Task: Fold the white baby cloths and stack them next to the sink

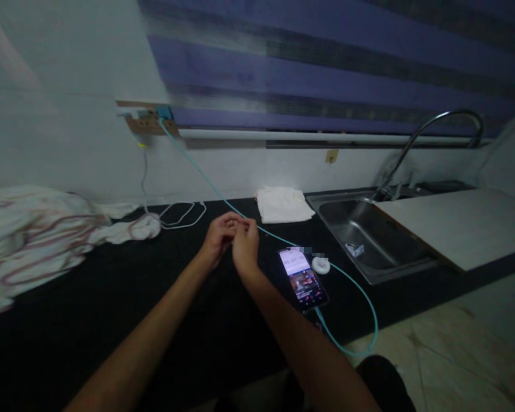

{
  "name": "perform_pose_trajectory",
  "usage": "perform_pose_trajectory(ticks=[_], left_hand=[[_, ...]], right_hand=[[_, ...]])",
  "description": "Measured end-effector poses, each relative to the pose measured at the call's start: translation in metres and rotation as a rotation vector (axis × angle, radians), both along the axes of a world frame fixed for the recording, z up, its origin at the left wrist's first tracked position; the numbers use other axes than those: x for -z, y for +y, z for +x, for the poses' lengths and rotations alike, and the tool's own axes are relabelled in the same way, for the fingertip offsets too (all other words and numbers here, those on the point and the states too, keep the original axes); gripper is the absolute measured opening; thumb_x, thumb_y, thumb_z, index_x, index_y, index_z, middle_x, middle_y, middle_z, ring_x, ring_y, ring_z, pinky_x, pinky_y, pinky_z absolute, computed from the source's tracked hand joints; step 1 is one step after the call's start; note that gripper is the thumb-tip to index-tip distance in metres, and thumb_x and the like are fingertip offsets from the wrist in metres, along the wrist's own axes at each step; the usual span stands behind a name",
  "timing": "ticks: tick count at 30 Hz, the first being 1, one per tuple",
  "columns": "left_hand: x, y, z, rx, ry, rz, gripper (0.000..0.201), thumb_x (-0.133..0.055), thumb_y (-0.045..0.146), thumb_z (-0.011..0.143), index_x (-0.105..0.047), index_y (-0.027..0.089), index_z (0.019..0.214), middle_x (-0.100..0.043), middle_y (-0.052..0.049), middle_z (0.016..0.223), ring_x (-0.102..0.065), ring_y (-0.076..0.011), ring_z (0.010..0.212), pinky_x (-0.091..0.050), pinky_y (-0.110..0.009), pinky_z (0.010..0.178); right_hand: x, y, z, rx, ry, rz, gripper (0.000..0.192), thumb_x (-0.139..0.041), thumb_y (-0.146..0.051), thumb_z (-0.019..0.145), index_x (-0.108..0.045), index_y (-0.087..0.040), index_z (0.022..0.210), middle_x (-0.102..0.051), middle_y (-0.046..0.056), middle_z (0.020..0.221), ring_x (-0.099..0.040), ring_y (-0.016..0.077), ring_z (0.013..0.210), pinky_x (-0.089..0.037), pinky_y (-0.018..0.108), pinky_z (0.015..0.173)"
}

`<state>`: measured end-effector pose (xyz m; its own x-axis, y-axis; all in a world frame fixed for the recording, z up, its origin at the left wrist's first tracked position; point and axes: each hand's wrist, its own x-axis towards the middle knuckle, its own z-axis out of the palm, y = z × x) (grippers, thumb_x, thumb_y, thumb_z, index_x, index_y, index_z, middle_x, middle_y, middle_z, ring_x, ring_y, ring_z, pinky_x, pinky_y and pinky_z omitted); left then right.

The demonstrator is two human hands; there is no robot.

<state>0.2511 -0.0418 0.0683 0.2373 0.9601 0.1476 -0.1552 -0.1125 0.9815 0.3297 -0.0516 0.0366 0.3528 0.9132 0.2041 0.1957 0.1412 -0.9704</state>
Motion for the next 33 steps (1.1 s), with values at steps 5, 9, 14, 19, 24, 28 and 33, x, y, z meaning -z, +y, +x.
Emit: perform_pose_trajectory(ticks=[5,9,14,19,24,28,33], left_hand=[[0.046,-0.017,-0.039,-0.079,0.000,-0.113,0.036,-0.060,0.019,0.045,-0.059,0.019,0.081,-0.063,0.002,0.069,-0.056,-0.0127,0.059,-0.036,-0.019,0.051],[0.052,-0.003,-0.040,-0.057,0.042,-0.058,0.032,-0.065,0.018,0.045,-0.063,0.018,0.077,-0.064,0.001,0.070,-0.057,-0.0140,0.065,-0.040,-0.020,0.057],[0.058,-0.001,-0.043,-0.002,0.028,-0.021,0.026,-0.065,0.021,0.047,-0.065,0.019,0.073,-0.070,-0.002,0.082,-0.063,-0.0174,0.078,-0.047,-0.023,0.071],[0.061,-0.002,-0.046,-0.024,0.060,-0.014,0.022,-0.061,0.017,0.048,-0.069,0.019,0.068,-0.069,-0.001,0.075,-0.056,-0.0146,0.066,-0.038,-0.020,0.059],[0.057,-0.005,-0.043,-0.077,0.093,-0.016,0.020,-0.062,0.018,0.050,-0.071,0.018,0.067,-0.071,-0.004,0.077,-0.058,-0.0156,0.067,-0.038,-0.020,0.058],[0.055,-0.006,-0.042,-0.111,0.095,-0.036,0.017,-0.064,0.018,0.048,-0.072,0.017,0.063,-0.067,-0.002,0.068,-0.056,-0.0133,0.062,-0.037,-0.019,0.057],[0.053,-0.007,-0.041,-0.141,0.096,-0.035,0.015,-0.067,0.020,0.049,-0.074,0.017,0.062,-0.070,-0.003,0.069,-0.061,-0.0145,0.067,-0.042,-0.019,0.062]], right_hand=[[0.032,-0.025,-0.028,-0.095,-0.128,-0.053,0.016,-0.051,-0.018,0.098,-0.064,-0.023,0.106,-0.072,0.011,0.118,-0.067,0.0242,0.115,-0.050,0.037,0.104],[0.034,-0.018,-0.018,-0.107,-0.132,-0.009,0.019,-0.055,-0.016,0.094,-0.065,-0.023,0.109,-0.071,0.009,0.119,-0.067,0.0229,0.113,-0.051,0.035,0.103],[0.036,-0.012,-0.014,-0.147,-0.090,0.036,0.031,-0.064,-0.011,0.081,-0.067,-0.021,0.110,-0.070,0.008,0.121,-0.068,0.0210,0.109,-0.053,0.033,0.101],[0.040,-0.005,-0.013,-0.211,-0.045,0.028,0.031,-0.064,-0.010,0.076,-0.068,-0.021,0.105,-0.075,0.003,0.103,-0.072,0.0187,0.092,-0.058,0.029,0.085],[0.041,-0.003,-0.014,-0.205,-0.064,0.025,0.031,-0.065,-0.009,0.076,-0.067,-0.022,0.104,-0.076,0.003,0.104,-0.073,0.0186,0.092,-0.059,0.027,0.082],[0.038,-0.005,-0.014,-0.221,-0.093,0.046,0.030,-0.065,-0.007,0.077,-0.069,-0.023,0.102,-0.076,0.003,0.104,-0.073,0.0184,0.092,-0.059,0.028,0.086],[0.034,-0.004,-0.010,-0.256,-0.045,0.020,0.027,-0.069,-0.005,0.074,-0.070,-0.021,0.097,-0.078,0.002,0.097,-0.075,0.0172,0.087,-0.060,0.025,0.079]])
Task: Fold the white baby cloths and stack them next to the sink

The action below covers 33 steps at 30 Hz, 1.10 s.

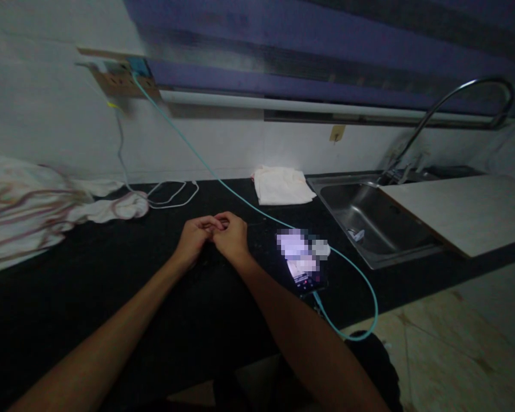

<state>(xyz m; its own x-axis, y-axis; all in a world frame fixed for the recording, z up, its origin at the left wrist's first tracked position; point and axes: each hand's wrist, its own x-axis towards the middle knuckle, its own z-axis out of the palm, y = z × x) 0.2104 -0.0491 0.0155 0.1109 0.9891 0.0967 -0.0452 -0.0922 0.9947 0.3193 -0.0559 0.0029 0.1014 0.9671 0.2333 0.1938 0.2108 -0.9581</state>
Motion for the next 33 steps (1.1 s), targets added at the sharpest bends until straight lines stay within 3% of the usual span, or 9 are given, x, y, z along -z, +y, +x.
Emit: perform_pose_trajectory(ticks=[6,13,22,33], left_hand=[[0.002,0.001,-0.001,-0.036,0.003,0.021,0.020,-0.066,0.020,0.048,-0.077,0.018,0.065,-0.074,-0.005,0.072,-0.069,-0.0216,0.078,-0.048,-0.024,0.070],[0.003,0.001,-0.001,-0.062,0.000,0.036,0.018,-0.064,0.020,0.048,-0.076,0.018,0.062,-0.074,-0.005,0.070,-0.066,-0.0174,0.068,-0.048,-0.023,0.069],[0.012,0.006,-0.004,-0.058,-0.104,0.006,0.021,-0.062,0.018,0.047,-0.075,0.018,0.063,-0.075,-0.006,0.072,-0.069,-0.0193,0.072,-0.051,-0.023,0.071],[0.006,0.001,-0.001,-0.107,-0.021,0.083,0.021,-0.060,0.019,0.049,-0.074,0.016,0.064,-0.071,-0.005,0.066,-0.064,-0.0187,0.067,-0.047,-0.024,0.064]], right_hand=[[-0.008,-0.002,0.002,-0.013,0.060,-0.034,0.028,-0.072,0.000,0.069,-0.073,-0.019,0.090,-0.079,0.000,0.088,-0.075,0.0167,0.083,-0.059,0.022,0.072],[-0.005,-0.003,0.001,-0.006,0.059,-0.013,0.026,-0.072,-0.002,0.068,-0.074,-0.020,0.086,-0.079,0.000,0.087,-0.075,0.0164,0.079,-0.059,0.023,0.073],[-0.007,0.000,0.002,0.061,0.011,-0.022,0.023,-0.072,-0.003,0.066,-0.074,-0.019,0.082,-0.076,-0.001,0.079,-0.070,0.0156,0.071,-0.055,0.022,0.066],[-0.010,-0.004,0.001,0.055,0.051,-0.003,0.021,-0.067,-0.004,0.067,-0.072,-0.020,0.079,-0.074,-0.002,0.075,-0.071,0.0156,0.070,-0.053,0.022,0.065]])
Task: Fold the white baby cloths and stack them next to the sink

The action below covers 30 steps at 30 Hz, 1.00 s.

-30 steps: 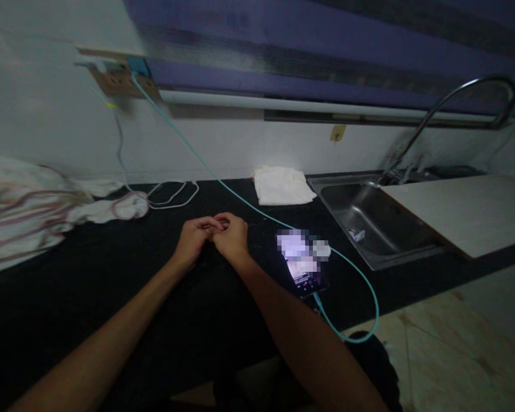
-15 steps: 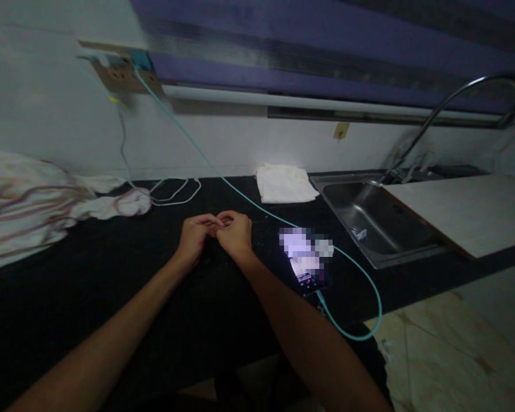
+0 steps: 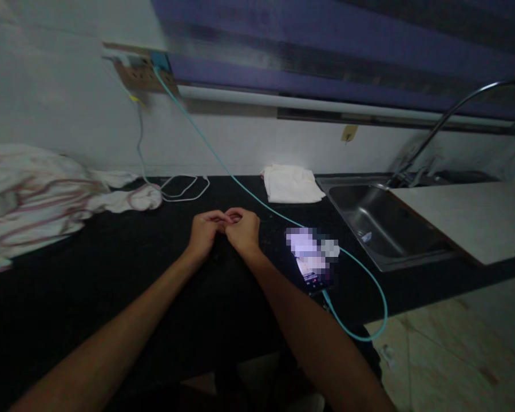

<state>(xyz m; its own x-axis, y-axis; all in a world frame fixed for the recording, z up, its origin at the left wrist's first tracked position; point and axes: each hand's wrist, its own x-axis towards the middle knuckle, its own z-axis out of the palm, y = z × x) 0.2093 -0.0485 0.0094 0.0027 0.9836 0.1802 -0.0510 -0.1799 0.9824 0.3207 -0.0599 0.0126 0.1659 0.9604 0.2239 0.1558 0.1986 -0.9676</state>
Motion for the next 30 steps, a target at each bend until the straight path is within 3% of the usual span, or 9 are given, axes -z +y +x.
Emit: perform_pose_trajectory(ticks=[15,22,26,28,30], left_hand=[[0.008,0.000,0.004,-0.040,-0.064,0.023,0.023,-0.054,0.022,0.049,-0.070,0.017,0.064,-0.065,-0.003,0.062,-0.055,-0.0146,0.058,-0.038,-0.023,0.057],[0.002,-0.002,0.006,-0.053,-0.005,0.091,0.023,-0.061,0.023,0.055,-0.071,0.016,0.075,-0.070,-0.004,0.078,-0.061,-0.0176,0.074,-0.046,-0.026,0.068],[-0.003,-0.001,0.010,0.045,0.064,0.185,0.047,-0.078,0.024,0.054,-0.072,0.015,0.100,-0.073,-0.008,0.109,-0.067,-0.0210,0.099,-0.052,-0.029,0.091],[-0.002,0.000,0.011,0.070,0.074,0.148,0.057,-0.083,0.028,0.054,-0.070,0.014,0.107,-0.073,-0.010,0.112,-0.068,-0.0224,0.101,-0.054,-0.031,0.092],[-0.001,0.000,0.011,0.050,0.067,0.098,0.053,-0.085,0.032,0.056,-0.070,0.013,0.103,-0.074,-0.009,0.105,-0.068,-0.0224,0.097,-0.055,-0.031,0.091]], right_hand=[[0.002,0.000,0.001,0.053,-0.056,-0.003,0.021,-0.075,-0.014,0.066,-0.060,-0.023,0.077,-0.065,-0.006,0.070,-0.063,0.0142,0.067,-0.048,0.022,0.063],[0.006,0.003,0.005,0.098,-0.084,0.033,0.026,-0.078,-0.029,0.072,-0.053,-0.024,0.075,-0.059,-0.007,0.069,-0.058,0.0131,0.066,-0.045,0.023,0.065],[0.005,0.003,0.008,0.062,0.016,0.081,0.024,-0.063,-0.043,0.089,-0.060,-0.022,0.077,-0.064,-0.003,0.071,-0.062,0.0142,0.070,-0.049,0.024,0.071],[0.003,0.003,0.010,0.016,0.057,0.124,0.036,-0.053,-0.048,0.097,-0.063,-0.022,0.074,-0.066,-0.002,0.071,-0.063,0.0146,0.070,-0.050,0.025,0.074],[0.002,0.003,0.012,-0.024,0.077,0.151,0.046,-0.048,-0.051,0.100,-0.064,-0.021,0.070,-0.067,-0.001,0.071,-0.064,0.0148,0.071,-0.050,0.025,0.077]])
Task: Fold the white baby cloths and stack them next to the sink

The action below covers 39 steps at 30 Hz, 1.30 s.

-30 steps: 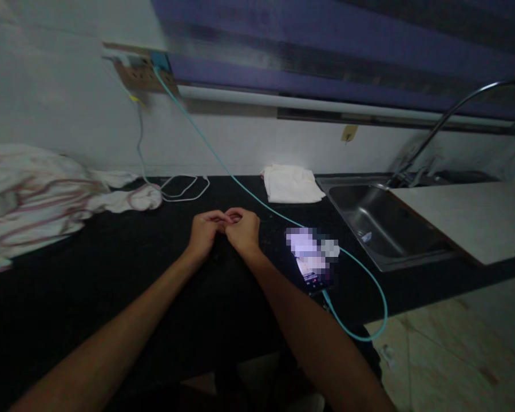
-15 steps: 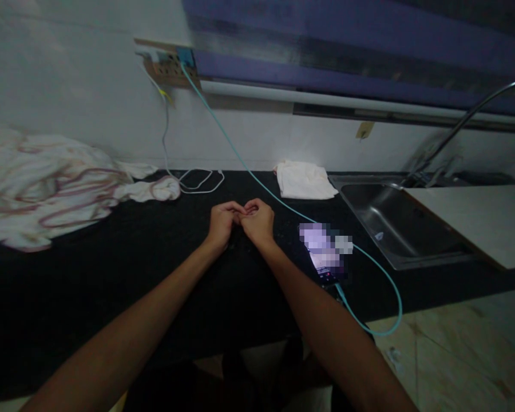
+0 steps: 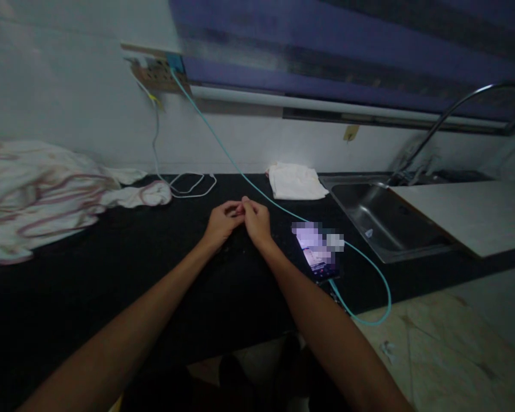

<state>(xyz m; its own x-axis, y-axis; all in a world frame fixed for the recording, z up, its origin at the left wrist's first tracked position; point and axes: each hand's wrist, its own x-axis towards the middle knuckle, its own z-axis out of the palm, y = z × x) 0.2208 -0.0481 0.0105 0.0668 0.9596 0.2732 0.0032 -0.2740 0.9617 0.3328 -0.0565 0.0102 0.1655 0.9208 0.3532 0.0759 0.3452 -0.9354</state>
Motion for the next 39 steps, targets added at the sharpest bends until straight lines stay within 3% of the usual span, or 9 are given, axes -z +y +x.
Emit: perform_pose_trajectory(ticks=[6,17,30,39], left_hand=[[-0.002,-0.004,-0.002,-0.064,0.013,-0.043,0.037,-0.081,0.032,0.055,-0.074,0.012,0.086,-0.074,-0.006,0.085,-0.067,-0.0201,0.081,-0.055,-0.028,0.080],[-0.011,0.004,-0.012,-0.116,0.003,-0.087,0.026,-0.076,0.036,0.052,-0.067,0.016,0.065,-0.064,-0.002,0.060,-0.053,-0.0135,0.052,-0.043,-0.023,0.048],[-0.012,0.010,-0.014,-0.121,0.050,-0.090,0.022,-0.071,0.034,0.051,-0.064,0.016,0.062,-0.061,-0.001,0.055,-0.051,-0.0132,0.050,-0.040,-0.022,0.047],[-0.010,0.012,-0.011,-0.144,0.092,-0.032,0.020,-0.070,0.033,0.054,-0.057,0.019,0.060,-0.056,0.001,0.050,-0.047,-0.0121,0.045,-0.031,-0.022,0.043]], right_hand=[[0.003,0.003,-0.002,-0.097,-0.028,-0.054,0.055,-0.045,-0.054,0.103,-0.067,-0.020,0.066,-0.070,0.001,0.072,-0.068,0.0153,0.073,-0.052,0.026,0.079],[0.011,0.003,-0.020,-0.088,0.033,-0.095,0.050,-0.052,-0.060,0.100,-0.076,-0.020,0.083,-0.074,0.003,0.079,-0.073,0.0178,0.079,-0.061,0.031,0.078],[0.014,0.005,-0.023,-0.118,0.151,-0.106,0.051,-0.055,-0.063,0.097,-0.075,-0.017,0.086,-0.072,0.004,0.077,-0.070,0.0166,0.068,-0.064,0.030,0.064],[0.012,0.005,-0.020,-0.079,0.081,-0.105,0.047,-0.053,-0.057,0.099,-0.072,-0.019,0.079,-0.065,-0.001,0.063,-0.064,0.0135,0.052,-0.057,0.024,0.056]])
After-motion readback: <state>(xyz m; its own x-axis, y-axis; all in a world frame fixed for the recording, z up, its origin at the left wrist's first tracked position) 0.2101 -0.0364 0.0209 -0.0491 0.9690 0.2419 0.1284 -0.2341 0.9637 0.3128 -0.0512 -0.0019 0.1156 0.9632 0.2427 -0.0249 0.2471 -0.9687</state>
